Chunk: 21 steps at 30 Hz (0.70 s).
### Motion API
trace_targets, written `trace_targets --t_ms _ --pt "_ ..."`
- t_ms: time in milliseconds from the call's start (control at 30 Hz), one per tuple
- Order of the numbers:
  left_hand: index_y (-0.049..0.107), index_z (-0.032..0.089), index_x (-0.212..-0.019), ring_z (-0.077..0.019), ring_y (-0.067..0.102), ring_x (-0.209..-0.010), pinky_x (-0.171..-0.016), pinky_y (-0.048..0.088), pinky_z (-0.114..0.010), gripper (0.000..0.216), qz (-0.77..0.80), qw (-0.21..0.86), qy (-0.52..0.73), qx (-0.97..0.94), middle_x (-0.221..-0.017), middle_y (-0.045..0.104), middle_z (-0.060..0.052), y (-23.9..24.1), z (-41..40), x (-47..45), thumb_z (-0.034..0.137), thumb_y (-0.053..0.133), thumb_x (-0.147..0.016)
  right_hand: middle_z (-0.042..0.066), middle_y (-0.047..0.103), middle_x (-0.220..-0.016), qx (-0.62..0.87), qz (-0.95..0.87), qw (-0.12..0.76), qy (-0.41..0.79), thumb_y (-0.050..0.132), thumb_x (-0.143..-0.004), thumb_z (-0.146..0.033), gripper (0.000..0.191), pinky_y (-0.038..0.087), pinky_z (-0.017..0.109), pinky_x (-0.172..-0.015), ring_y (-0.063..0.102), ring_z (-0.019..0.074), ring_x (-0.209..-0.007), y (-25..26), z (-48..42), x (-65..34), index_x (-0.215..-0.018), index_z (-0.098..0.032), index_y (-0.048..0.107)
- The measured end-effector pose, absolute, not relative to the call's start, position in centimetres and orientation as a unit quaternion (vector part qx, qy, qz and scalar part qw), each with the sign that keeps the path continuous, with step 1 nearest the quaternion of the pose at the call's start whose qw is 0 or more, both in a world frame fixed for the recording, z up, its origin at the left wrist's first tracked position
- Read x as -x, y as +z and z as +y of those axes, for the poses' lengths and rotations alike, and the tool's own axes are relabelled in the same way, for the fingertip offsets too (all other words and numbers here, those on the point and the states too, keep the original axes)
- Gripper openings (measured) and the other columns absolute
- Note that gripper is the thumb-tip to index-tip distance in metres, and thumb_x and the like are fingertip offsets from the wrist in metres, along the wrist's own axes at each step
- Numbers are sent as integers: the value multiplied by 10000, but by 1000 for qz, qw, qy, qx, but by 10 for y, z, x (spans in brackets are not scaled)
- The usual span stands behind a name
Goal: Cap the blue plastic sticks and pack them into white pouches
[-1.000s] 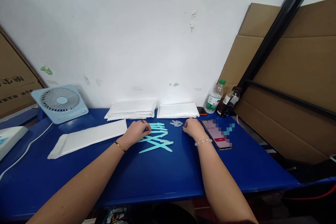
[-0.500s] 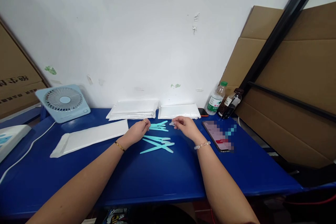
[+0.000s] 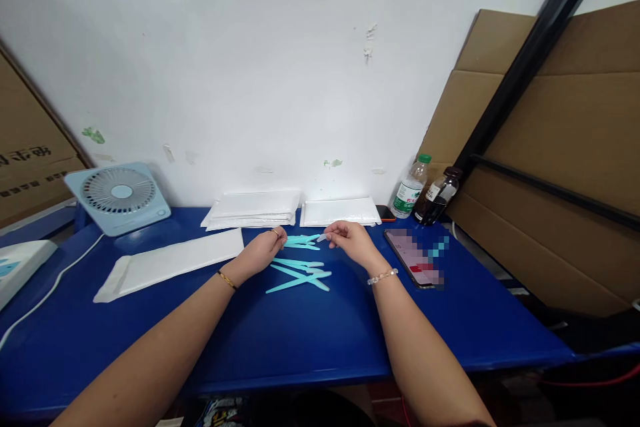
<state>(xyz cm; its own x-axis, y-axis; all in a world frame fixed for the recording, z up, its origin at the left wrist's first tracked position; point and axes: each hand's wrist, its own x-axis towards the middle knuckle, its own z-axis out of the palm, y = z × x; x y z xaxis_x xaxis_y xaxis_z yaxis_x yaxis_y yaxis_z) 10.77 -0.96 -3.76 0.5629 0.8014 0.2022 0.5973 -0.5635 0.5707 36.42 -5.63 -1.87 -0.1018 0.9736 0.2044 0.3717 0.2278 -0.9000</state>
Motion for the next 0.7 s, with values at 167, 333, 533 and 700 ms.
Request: trace_targets --t_ms 167,333,533,700 --pt "459 201 -809 -155 519 -681 -632 376 -260 169 385 240 245 -857 -755 571 -18 -36 -10 -107 230 314 -891 27 652 -675 505 -648 443 360 660 -741 -433 316 481 273 -623 604 142 -615 -18 -56 -366 -881 -150 654" --pt "486 197 -820 -154 513 -665 -621 381 -259 189 390 243 247 -853 -743 572 -19 -33 -12 -108 248 319 -892 28 650 -691 496 -650 448 362 659 -751 -413 296 486 270 -624 604 138 -623 -21 -53 -369 -891 -153 655" --pt "541 191 -837 -154 518 -651 -603 379 -253 252 383 278 220 -853 -746 606 -25 -29 -16 -109 336 344 -896 36 667 -691 478 -656 412 413 675 -730 -422 322 503 271 -614 633 149 -629 -20 -60 -354 -888 -142 663" --pt "601 197 -740 -151 510 -621 -584 363 -247 244 360 271 165 -877 -727 622 -22 -27 -18 -107 351 443 -843 46 685 -710 525 -670 364 378 633 -761 -369 274 498 285 -620 647 172 -646 -21 -57 -369 -925 -153 670"
